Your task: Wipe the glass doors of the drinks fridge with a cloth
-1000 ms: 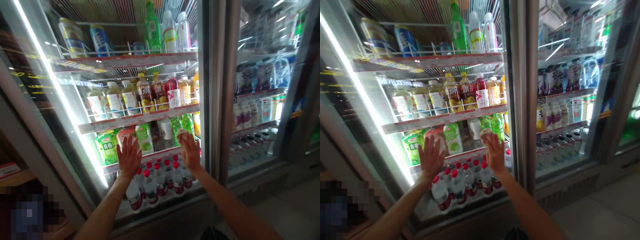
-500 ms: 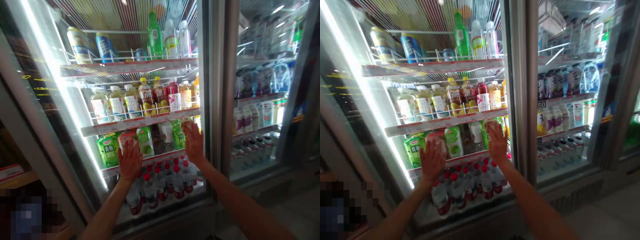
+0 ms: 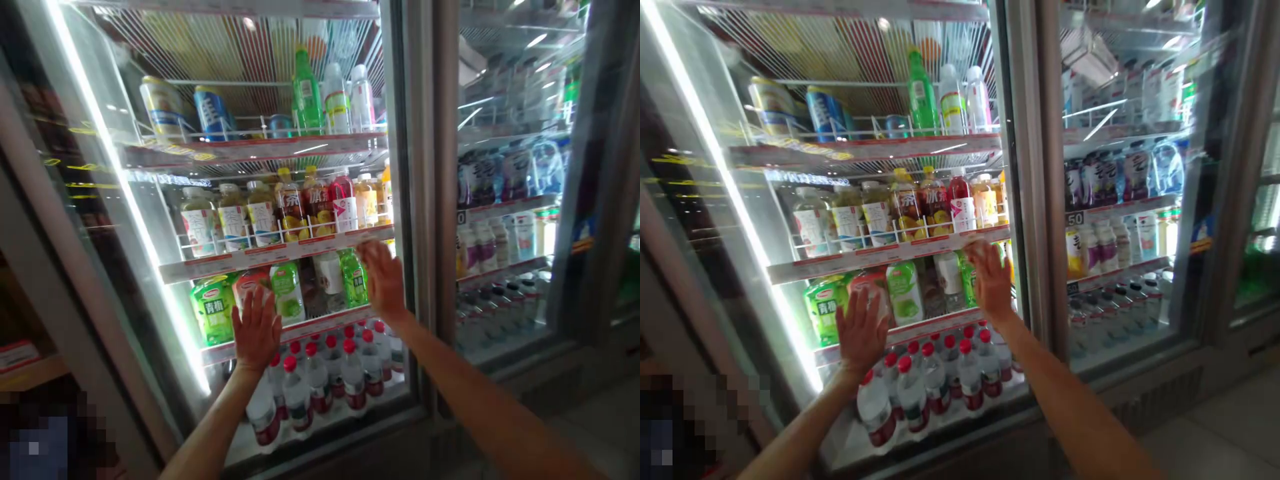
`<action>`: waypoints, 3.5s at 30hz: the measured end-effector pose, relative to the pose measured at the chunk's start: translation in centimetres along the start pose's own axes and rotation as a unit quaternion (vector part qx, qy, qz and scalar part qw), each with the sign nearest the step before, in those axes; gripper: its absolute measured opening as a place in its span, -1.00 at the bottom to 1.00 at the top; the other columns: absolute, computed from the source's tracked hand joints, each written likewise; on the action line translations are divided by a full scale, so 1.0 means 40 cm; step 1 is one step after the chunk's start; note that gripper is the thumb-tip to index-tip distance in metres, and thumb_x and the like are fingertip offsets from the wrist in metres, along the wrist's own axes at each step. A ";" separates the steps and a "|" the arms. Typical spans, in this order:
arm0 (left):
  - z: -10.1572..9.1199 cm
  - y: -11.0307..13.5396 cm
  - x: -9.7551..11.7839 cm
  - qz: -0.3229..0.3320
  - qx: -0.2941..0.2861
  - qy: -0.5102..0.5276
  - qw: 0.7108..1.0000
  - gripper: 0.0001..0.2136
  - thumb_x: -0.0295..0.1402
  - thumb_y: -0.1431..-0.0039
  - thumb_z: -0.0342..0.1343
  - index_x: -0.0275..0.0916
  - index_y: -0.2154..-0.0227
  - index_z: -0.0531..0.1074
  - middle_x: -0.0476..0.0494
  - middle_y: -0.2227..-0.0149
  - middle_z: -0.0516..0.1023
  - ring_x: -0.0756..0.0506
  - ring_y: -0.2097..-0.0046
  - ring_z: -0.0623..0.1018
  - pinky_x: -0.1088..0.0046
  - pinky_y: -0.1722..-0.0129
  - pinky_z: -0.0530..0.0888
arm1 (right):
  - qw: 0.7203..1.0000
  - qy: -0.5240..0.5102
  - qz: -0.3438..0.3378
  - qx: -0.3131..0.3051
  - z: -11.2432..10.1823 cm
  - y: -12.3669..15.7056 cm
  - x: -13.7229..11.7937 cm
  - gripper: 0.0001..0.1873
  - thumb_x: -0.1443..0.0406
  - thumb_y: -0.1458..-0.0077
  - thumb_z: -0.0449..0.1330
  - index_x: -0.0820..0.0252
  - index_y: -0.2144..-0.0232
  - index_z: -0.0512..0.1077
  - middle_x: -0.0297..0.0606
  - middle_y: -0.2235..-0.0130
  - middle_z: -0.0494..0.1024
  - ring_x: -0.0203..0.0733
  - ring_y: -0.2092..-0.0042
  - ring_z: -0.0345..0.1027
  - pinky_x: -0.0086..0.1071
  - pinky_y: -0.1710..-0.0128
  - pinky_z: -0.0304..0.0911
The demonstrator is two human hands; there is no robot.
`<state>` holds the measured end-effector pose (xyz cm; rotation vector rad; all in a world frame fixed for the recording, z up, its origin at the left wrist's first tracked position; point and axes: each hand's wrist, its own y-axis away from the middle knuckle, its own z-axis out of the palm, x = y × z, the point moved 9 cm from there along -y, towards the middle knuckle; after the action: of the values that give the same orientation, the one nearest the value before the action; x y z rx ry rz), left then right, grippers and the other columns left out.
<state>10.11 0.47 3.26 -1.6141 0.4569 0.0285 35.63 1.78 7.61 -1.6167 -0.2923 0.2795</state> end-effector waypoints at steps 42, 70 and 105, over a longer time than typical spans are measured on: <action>-0.024 -0.151 -0.074 -0.062 0.061 -0.020 0.996 -0.47 -0.30 -0.20 -0.07 -0.17 -0.23 0.03 -0.22 -0.29 0.00 -0.16 -0.33 -0.08 0.11 -0.27 -0.17 | 0.984 -0.012 -0.170 -0.048 0.057 -0.021 -0.225 -0.45 0.42 -0.13 -0.08 0.02 -0.18 0.14 -0.30 -0.23 0.19 -0.17 -0.31 -0.16 -0.11 -0.25 -0.10; -0.024 -0.090 -0.055 -0.080 0.008 -0.020 0.997 -0.42 -0.39 -0.21 -0.09 -0.14 -0.26 -0.12 -0.22 -0.31 -0.11 -0.19 -0.33 -0.11 0.03 -0.26 -0.11 | 0.969 -0.015 -0.225 -0.096 0.060 0.023 -0.222 -0.44 0.43 -0.14 -0.07 0.01 -0.18 0.14 -0.34 -0.25 0.14 -0.18 -0.31 -0.15 -0.14 -0.25 -0.07; -0.143 0.060 -0.280 -0.114 -0.095 -0.103 0.984 -0.50 -0.34 -0.23 -0.12 -0.17 -0.23 0.00 -0.31 -0.27 0.04 -0.23 -0.30 0.01 -0.02 -0.21 0.04 | 0.989 -0.049 -0.123 -0.063 0.116 -0.216 -0.362 -0.41 0.42 -0.13 -0.06 0.03 -0.21 0.08 -0.26 -0.29 0.05 -0.09 -0.32 -0.19 0.03 -0.27 -0.21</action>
<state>-2.34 -2.05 4.80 -1.8210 0.1105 0.0674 20.26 1.54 15.98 -1.6739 -0.5904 0.1527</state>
